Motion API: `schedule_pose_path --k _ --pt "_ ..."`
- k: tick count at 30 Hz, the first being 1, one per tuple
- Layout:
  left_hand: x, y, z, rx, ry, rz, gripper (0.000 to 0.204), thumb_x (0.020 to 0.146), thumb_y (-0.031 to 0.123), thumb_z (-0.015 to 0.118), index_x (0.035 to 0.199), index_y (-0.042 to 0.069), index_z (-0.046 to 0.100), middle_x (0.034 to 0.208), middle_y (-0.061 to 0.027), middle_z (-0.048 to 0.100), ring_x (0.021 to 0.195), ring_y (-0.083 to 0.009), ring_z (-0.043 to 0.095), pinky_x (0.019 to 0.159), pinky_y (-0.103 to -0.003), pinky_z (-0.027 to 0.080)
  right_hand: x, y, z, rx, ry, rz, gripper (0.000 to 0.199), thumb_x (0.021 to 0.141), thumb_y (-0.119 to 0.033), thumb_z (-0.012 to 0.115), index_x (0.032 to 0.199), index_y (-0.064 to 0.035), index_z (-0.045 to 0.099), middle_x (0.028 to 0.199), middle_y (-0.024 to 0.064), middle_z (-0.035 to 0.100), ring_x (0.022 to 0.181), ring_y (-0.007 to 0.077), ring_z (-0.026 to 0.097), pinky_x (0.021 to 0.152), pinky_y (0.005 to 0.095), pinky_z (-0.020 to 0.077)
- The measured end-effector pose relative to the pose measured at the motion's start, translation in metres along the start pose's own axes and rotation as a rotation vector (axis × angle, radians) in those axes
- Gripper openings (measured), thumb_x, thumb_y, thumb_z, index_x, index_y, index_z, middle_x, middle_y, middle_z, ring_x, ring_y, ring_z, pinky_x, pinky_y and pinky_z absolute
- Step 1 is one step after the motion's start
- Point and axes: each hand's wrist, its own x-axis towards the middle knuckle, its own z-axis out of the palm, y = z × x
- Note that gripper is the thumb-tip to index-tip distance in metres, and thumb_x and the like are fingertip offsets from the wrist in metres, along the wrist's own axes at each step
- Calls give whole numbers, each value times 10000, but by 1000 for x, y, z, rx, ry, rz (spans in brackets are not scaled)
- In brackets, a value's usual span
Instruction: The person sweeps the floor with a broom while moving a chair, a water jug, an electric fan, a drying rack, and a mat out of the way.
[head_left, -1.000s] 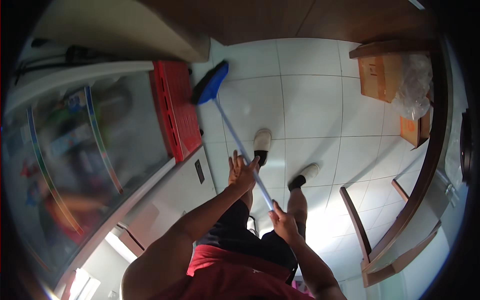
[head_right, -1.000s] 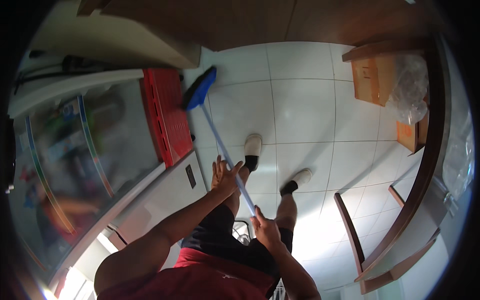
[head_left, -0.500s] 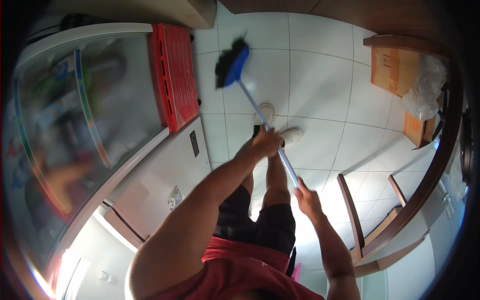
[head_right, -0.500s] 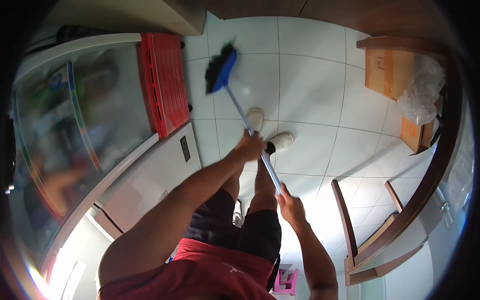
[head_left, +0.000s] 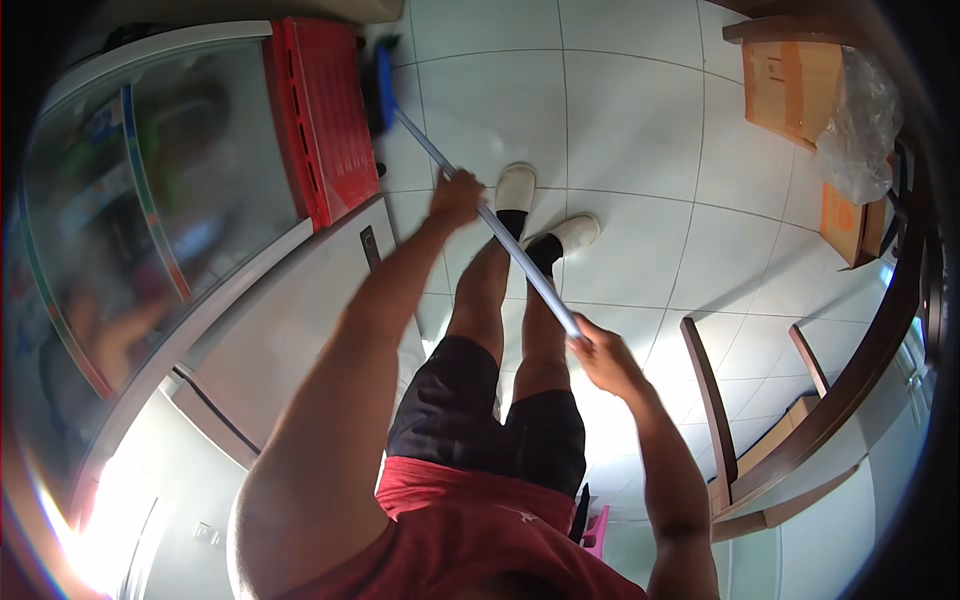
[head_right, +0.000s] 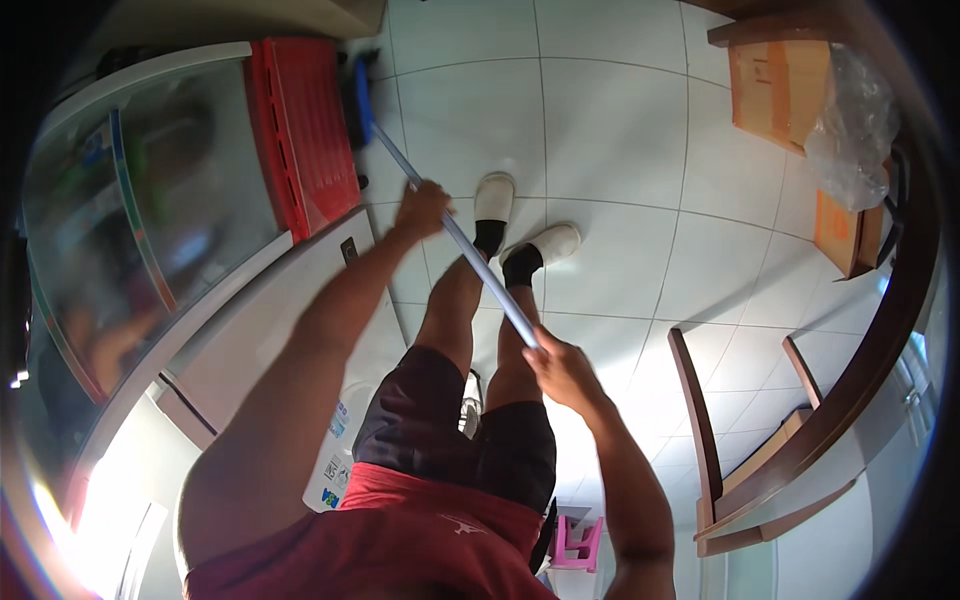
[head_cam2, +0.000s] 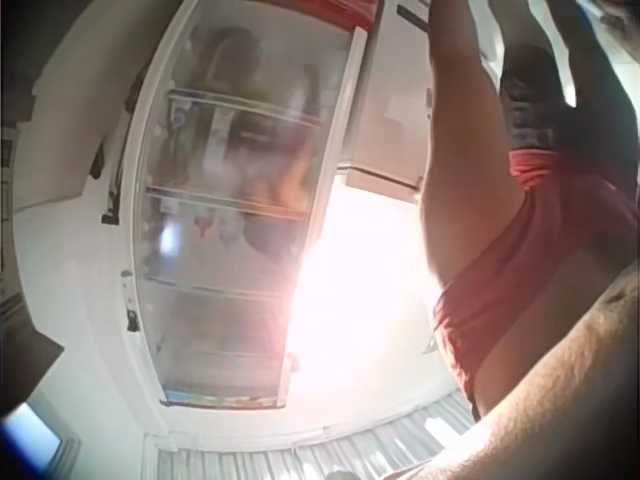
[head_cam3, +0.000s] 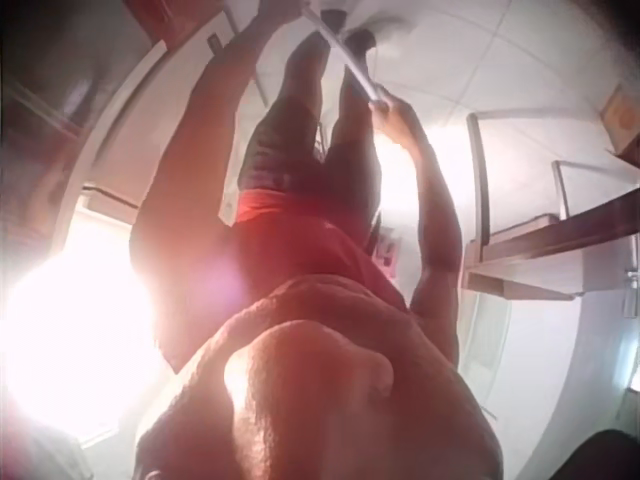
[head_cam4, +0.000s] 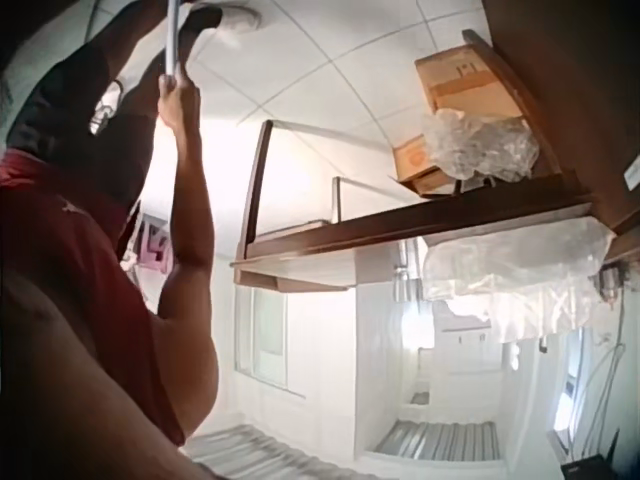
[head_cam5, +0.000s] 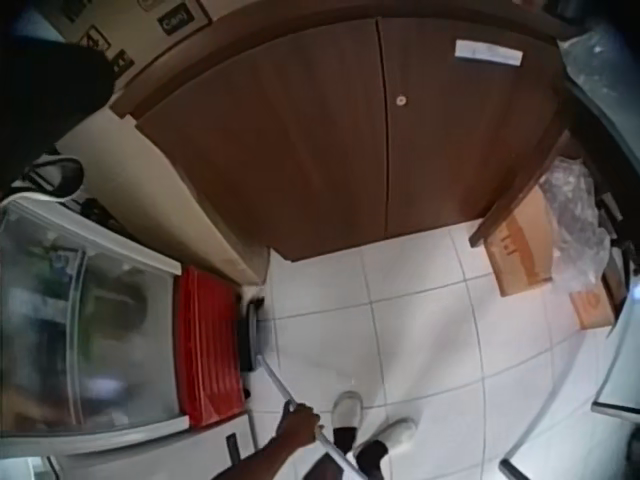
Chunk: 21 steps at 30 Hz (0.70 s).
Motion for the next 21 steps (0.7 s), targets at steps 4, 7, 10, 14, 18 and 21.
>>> schedule_pose_path --k 4,7,10,14,18,21 --pt "-40 106 0 -57 -305 279 157 687 256 573 756 142 656 765 -114 614 801 -279 589 809 -469 376 -96 -26 -85 -357 -11 116 283 822 -141 547 1067 1 537 673 175 584 619 306 595 531 370 455" --pt "-55 114 -46 -169 -339 369 173 690 303 584 706 142 643 681 -107 609 730 -298 588 785 -430 406 -132 -38 -104 -581 -51 131 276 839 -140 535 1088 -24 542 634 126 580 573 225 590 520 311 447" --pt "-43 96 -89 -257 -63 298 215 684 316 622 678 102 611 675 -108 589 756 -293 572 764 -405 414 -141 -33 -94 173 15 187 216 901 -116 442 1074 -24 535 553 -24 416 494 58 416 464 224 377" --pt "11 27 -93 -41 -6 182 195 703 249 577 819 94 596 897 -108 565 946 -252 512 809 -441 399 -54 -34 -31 361 57 54 166 911 -170 435 893 -19 501 537 -29 369 462 39 362 410 222 337" --pt "30 53 -48 326 -182 150 329 673 263 595 961 104 587 1065 -87 525 1060 -258 439 830 -510 358 -53 -6 18 9 240 132 314 834 -308 547 989 -43 479 730 211 593 633 408 573 538 449 462" --pt "12 103 13 73 -121 209 168 666 210 569 802 138 639 830 -71 594 897 -273 533 774 -461 386 -129 23 13 -89 309 265 205 817 -207 528 974 -82 488 644 149 590 601 355 590 528 451 464"
